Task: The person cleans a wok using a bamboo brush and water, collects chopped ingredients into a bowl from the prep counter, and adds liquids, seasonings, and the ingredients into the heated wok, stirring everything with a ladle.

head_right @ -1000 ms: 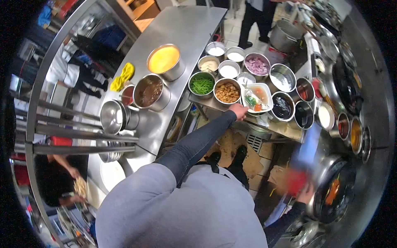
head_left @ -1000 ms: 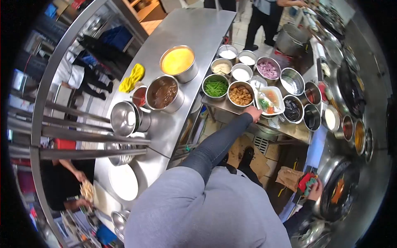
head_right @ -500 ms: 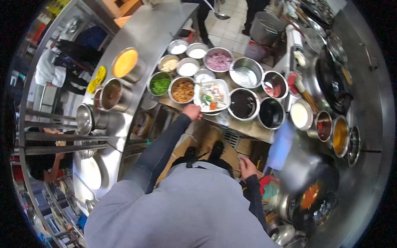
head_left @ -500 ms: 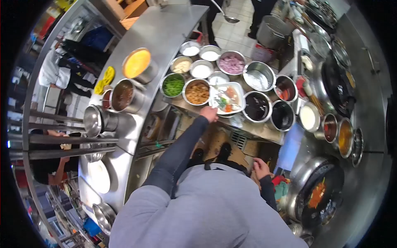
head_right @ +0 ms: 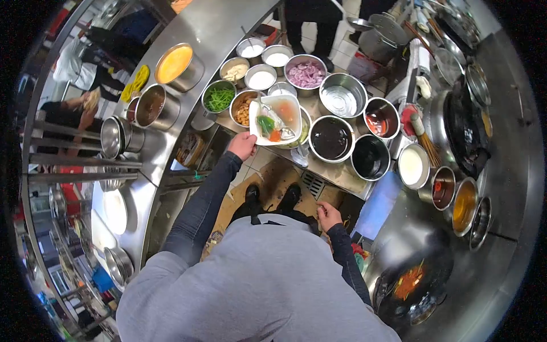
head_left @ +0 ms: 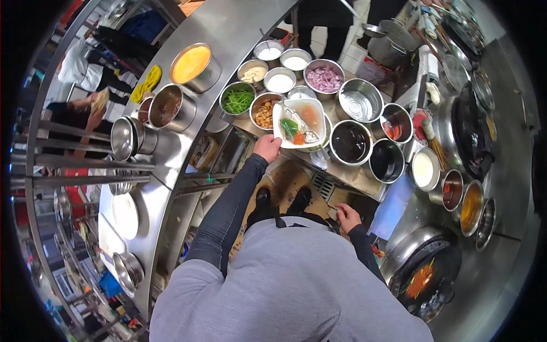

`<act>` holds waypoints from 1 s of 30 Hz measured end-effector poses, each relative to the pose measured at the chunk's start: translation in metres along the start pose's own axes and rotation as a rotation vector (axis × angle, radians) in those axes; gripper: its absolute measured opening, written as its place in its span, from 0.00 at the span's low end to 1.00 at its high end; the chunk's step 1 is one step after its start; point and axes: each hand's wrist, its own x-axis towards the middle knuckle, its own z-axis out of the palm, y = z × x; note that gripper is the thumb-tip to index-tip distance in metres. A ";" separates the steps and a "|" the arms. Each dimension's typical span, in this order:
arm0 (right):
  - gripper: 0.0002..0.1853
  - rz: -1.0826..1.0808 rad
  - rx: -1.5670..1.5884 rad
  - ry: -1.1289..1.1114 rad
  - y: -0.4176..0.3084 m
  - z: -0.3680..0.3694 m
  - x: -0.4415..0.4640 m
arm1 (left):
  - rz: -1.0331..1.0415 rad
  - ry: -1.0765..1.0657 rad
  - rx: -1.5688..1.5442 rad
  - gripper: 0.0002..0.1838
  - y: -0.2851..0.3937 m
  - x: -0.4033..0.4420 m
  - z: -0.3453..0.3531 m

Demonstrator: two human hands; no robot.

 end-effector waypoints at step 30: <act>0.07 0.664 -0.253 -0.030 0.079 0.045 -0.077 | -0.283 0.628 -0.449 0.12 -0.299 0.062 -0.172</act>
